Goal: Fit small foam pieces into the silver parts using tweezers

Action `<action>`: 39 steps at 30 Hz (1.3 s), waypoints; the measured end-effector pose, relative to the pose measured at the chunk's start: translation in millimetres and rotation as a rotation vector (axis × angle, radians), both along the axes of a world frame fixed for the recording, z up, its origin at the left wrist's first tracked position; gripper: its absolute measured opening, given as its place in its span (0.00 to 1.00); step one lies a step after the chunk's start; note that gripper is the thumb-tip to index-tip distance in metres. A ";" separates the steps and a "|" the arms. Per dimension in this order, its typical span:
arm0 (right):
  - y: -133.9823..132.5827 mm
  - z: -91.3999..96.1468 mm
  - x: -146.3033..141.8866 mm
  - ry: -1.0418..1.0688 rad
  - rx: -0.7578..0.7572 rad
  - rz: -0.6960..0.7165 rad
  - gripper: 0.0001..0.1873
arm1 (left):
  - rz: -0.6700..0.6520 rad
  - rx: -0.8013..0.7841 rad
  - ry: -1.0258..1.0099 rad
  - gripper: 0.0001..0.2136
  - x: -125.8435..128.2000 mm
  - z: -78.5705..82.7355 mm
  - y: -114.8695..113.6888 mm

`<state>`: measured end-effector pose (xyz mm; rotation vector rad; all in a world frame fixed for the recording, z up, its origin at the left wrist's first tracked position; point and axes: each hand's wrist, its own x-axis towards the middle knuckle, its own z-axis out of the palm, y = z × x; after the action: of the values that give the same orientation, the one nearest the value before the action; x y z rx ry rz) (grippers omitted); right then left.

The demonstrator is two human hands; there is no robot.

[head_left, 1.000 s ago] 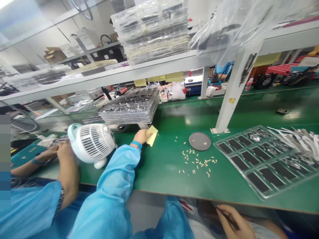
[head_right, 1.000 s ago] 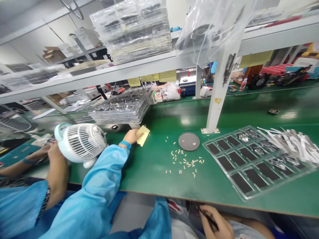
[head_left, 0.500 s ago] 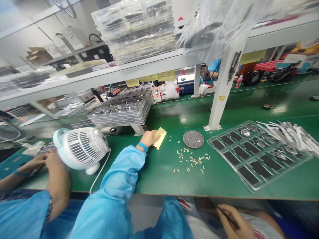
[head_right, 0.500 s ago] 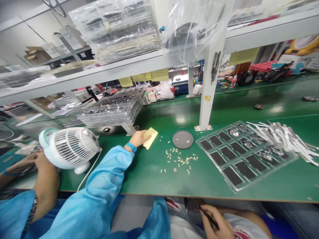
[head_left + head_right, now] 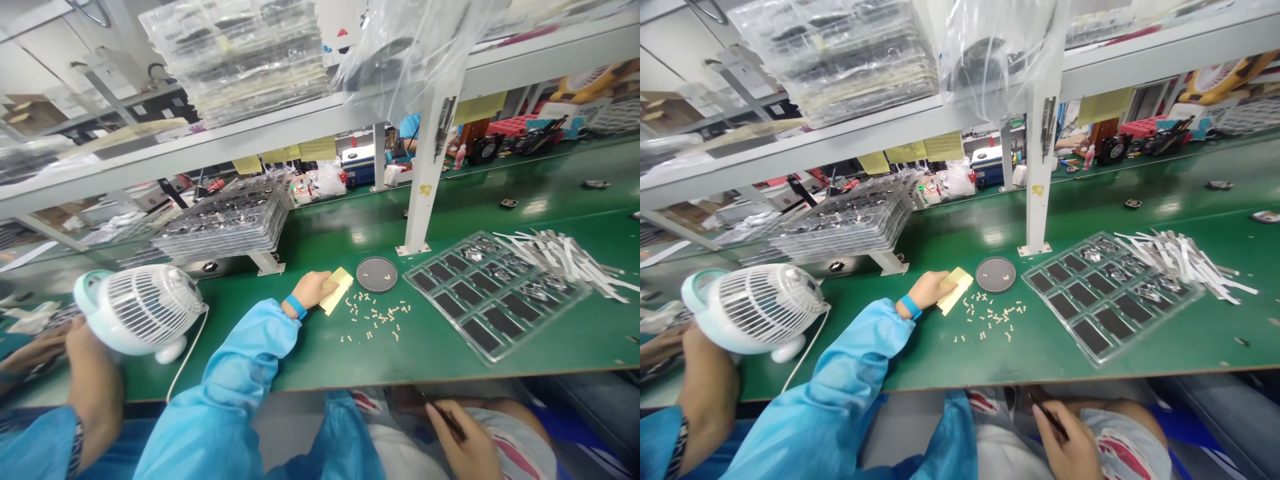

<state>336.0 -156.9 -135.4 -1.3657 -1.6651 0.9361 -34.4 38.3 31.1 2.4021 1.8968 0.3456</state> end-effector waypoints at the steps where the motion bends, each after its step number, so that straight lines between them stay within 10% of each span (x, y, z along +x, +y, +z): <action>1: -0.5 1.4 -0.4 -0.004 -0.018 0.000 0.14 | -0.013 -0.005 -0.006 0.13 2.8 -0.3 -3.3; 30: -14.2 15.6 6.2 0.030 -0.086 -0.044 0.14 | -0.385 -0.140 -0.157 0.15 134.7 -12.7 -33.2; 39: -16.6 4.8 6.0 0.063 -0.100 -0.031 0.14 | -0.283 -0.063 -0.148 0.16 111.4 8.4 2.5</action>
<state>342.0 -173.5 -130.6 -1.4094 -1.5640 1.0465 77.0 40.8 39.5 2.4800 1.4608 0.4240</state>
